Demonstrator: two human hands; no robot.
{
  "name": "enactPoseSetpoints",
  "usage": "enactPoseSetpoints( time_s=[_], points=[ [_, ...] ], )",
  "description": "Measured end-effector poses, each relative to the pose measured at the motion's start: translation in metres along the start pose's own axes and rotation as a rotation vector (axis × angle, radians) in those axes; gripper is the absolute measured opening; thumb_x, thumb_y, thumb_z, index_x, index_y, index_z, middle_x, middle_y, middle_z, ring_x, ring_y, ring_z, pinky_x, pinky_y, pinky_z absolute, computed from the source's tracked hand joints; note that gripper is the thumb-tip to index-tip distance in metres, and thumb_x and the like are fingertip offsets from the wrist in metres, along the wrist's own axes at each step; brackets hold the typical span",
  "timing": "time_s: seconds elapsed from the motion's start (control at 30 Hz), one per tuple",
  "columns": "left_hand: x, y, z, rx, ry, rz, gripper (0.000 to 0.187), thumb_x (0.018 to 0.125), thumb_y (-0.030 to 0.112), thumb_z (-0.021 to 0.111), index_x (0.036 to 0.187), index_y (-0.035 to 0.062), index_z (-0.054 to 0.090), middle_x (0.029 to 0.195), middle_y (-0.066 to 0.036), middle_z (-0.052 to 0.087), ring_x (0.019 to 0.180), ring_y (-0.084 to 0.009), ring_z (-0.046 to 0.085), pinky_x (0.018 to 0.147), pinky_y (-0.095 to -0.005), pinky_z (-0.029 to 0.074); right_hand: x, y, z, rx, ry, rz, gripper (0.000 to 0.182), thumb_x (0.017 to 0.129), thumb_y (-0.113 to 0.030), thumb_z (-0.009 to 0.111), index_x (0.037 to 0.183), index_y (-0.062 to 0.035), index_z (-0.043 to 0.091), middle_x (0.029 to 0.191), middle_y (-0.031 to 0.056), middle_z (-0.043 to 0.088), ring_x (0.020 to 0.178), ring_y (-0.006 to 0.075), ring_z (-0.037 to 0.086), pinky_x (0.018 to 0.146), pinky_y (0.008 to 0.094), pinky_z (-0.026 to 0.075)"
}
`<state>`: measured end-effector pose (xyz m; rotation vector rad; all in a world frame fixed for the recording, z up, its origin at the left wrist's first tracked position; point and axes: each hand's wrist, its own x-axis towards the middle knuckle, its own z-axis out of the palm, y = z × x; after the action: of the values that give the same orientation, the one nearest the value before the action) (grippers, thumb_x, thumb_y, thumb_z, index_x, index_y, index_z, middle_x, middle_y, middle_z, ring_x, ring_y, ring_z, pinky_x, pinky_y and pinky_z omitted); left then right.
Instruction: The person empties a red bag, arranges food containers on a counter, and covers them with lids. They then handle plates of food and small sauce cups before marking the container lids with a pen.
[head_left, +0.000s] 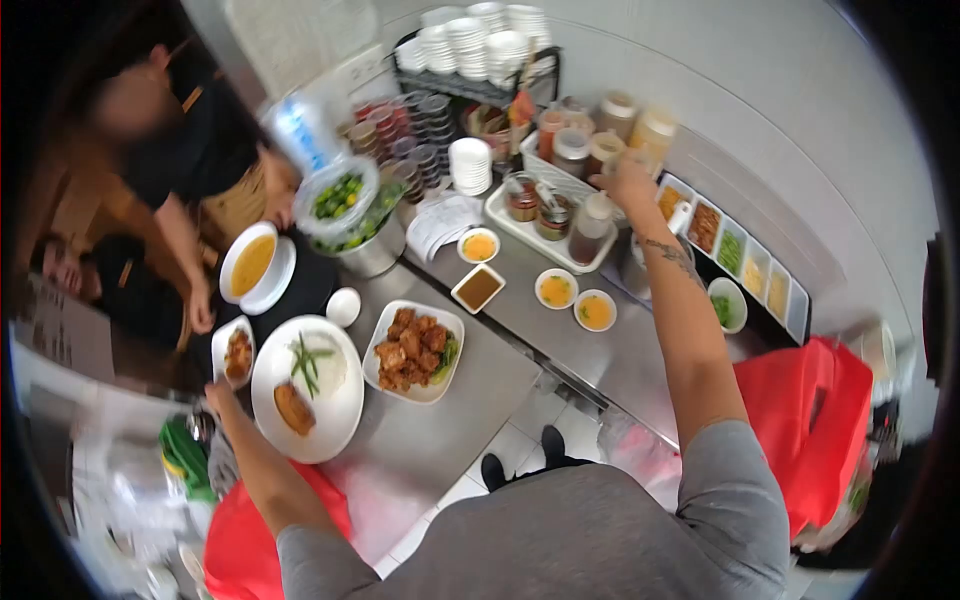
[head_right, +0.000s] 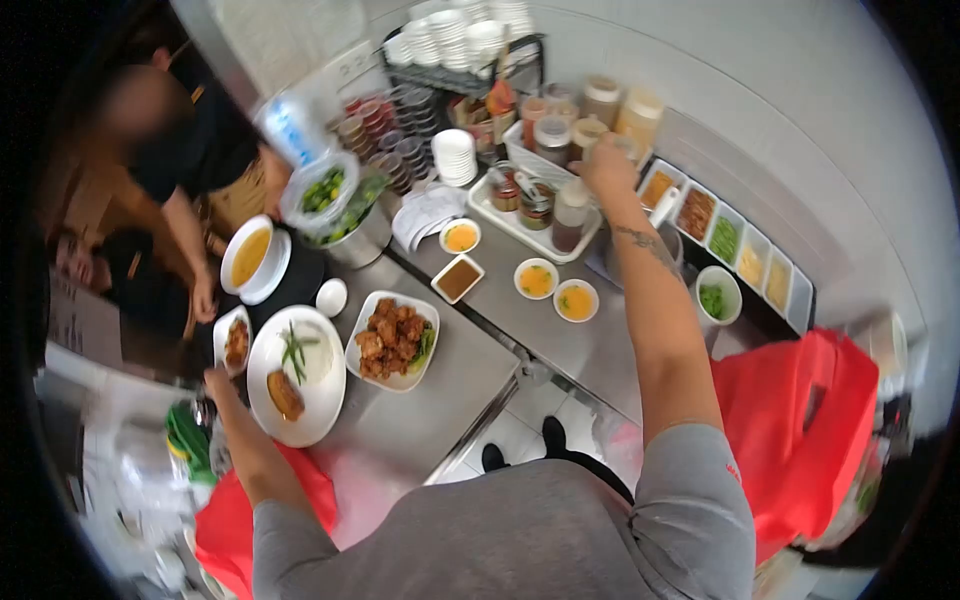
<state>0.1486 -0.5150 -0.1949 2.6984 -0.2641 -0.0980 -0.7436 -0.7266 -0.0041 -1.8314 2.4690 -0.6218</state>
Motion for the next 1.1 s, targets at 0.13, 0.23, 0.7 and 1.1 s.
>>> enactPoseSetpoints(
  time_s=[0.13, 0.23, 0.7, 1.1],
  points=[
    [-0.109, 0.065, -0.086, -0.223, 0.023, 0.585, 0.025, 0.077, 0.022, 0.058, 0.081, -0.0018, 0.064, 0.074, -0.018, 0.064, 0.066, -0.0280, 0.061, 0.060, -0.0386, 0.046, 0.008, 0.001, 0.007, 0.084, -0.025, -0.044, 0.058, 0.071, -0.039, 0.071, 0.104, 0.0067, 0.056, 0.101, 0.0268, 0.062, 0.098, 0.0373, 0.060, 0.082, 0.0447, 0.048],
    [-0.278, 0.142, -0.191, -0.634, -0.248, 0.678, 0.025, 0.084, 0.019, 0.057, 0.094, -0.0045, 0.062, 0.079, -0.008, 0.064, 0.070, -0.0131, 0.058, 0.061, -0.0271, 0.044, 0.011, 0.010, -0.002, 0.060, 0.081, -0.097, 0.057, 0.069, -0.042, 0.070, 0.105, 0.0019, 0.058, 0.100, 0.0258, 0.062, 0.097, 0.0384, 0.060, 0.082, 0.0447, 0.047],
    [-0.510, 0.211, -0.238, -0.572, -0.127, 1.590, 0.072, 0.075, 0.035, 0.072, 0.131, 0.0035, 0.040, 0.105, -0.015, 0.058, 0.091, -0.0243, 0.058, 0.080, -0.0321, 0.047, -0.122, -0.195, -0.174, 0.845, -0.327, -0.992, 0.043, 0.071, -0.030, 0.075, 0.097, -0.0019, 0.057, 0.076, 0.0040, 0.061, 0.064, 0.0078, 0.055, 0.055, 0.0241, 0.044],
    [-0.401, 0.029, -0.196, 0.028, -0.244, 0.820, 0.056, 0.067, 0.027, 0.072, 0.108, -0.0001, 0.044, 0.085, -0.024, 0.062, 0.080, -0.0391, 0.062, 0.070, -0.0446, 0.048, -0.214, -0.203, -0.032, 0.392, -0.726, -0.902, 0.034, 0.087, -0.030, 0.057, 0.100, 0.0019, 0.054, 0.079, 0.0211, 0.064, 0.075, 0.0355, 0.063, 0.066, 0.0411, 0.048]
  ],
)
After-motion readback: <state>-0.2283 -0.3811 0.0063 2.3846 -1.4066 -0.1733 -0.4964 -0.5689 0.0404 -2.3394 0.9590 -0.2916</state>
